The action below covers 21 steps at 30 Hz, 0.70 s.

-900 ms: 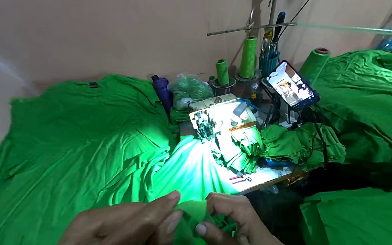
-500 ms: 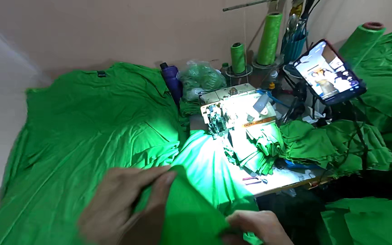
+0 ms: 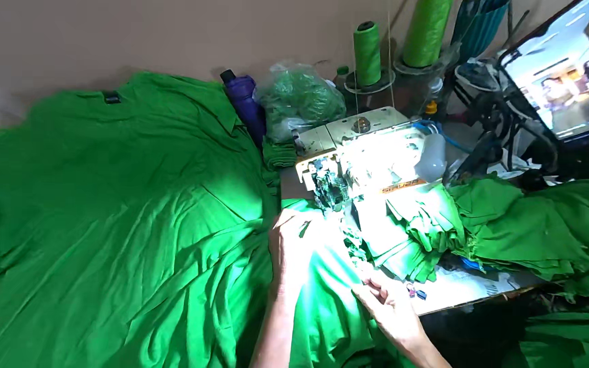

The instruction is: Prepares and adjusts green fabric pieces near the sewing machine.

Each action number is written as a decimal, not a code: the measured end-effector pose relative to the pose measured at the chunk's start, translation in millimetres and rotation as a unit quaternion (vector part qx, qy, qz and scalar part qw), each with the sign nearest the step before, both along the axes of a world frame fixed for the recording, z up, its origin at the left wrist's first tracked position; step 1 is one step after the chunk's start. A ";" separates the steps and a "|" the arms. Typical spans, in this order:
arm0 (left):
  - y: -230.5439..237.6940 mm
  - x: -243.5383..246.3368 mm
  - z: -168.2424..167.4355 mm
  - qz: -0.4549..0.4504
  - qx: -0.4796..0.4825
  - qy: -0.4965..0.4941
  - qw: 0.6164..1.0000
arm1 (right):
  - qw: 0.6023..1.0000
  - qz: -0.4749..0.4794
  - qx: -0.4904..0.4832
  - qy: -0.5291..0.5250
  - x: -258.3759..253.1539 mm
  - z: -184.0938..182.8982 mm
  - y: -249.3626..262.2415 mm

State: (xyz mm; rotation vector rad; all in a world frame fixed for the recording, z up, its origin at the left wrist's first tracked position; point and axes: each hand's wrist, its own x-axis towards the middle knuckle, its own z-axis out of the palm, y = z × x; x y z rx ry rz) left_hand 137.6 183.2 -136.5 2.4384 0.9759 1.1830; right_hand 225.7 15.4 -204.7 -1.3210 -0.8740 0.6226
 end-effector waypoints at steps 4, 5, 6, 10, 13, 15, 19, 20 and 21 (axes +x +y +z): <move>-6.2 -5.3 -3.2 0.037 -0.030 0.028 0.998 | 0.989 -0.052 -0.010 -0.137 -6.2 4.8 -17.5; -12.3 -5.3 -2.4 0.044 -0.027 0.026 0.998 | 0.985 -0.063 -0.027 -0.157 -9.3 7.4 -24.6; -17.9 -5.1 -2.1 0.053 -0.018 0.025 0.998 | 0.983 -0.065 -0.039 -0.166 -11.7 9.5 -31.5; -24.0 -0.1 1.4 0.082 -0.022 0.051 0.995 | 0.981 -0.091 -0.009 -0.174 -8.2 9.1 -33.0; -10.8 6.6 3.2 0.080 -0.043 0.082 0.992 | 0.981 -0.103 0.032 -0.162 1.8 8.1 -13.8; -4.1 9.2 4.3 0.083 -0.051 0.098 0.990 | 0.985 -0.091 0.043 -0.141 4.2 8.0 -5.6; 16.5 9.7 7.6 0.052 -0.105 0.105 0.988 | 0.989 -0.059 0.027 -0.132 6.5 5.8 6.6; 26.1 10.8 10.5 0.038 -0.132 0.116 0.984 | 0.988 -0.059 0.028 -0.141 8.3 7.9 11.5; 37.7 12.5 12.8 0.024 -0.146 0.127 0.981 | 0.986 -0.059 0.025 -0.153 11.0 13.2 16.9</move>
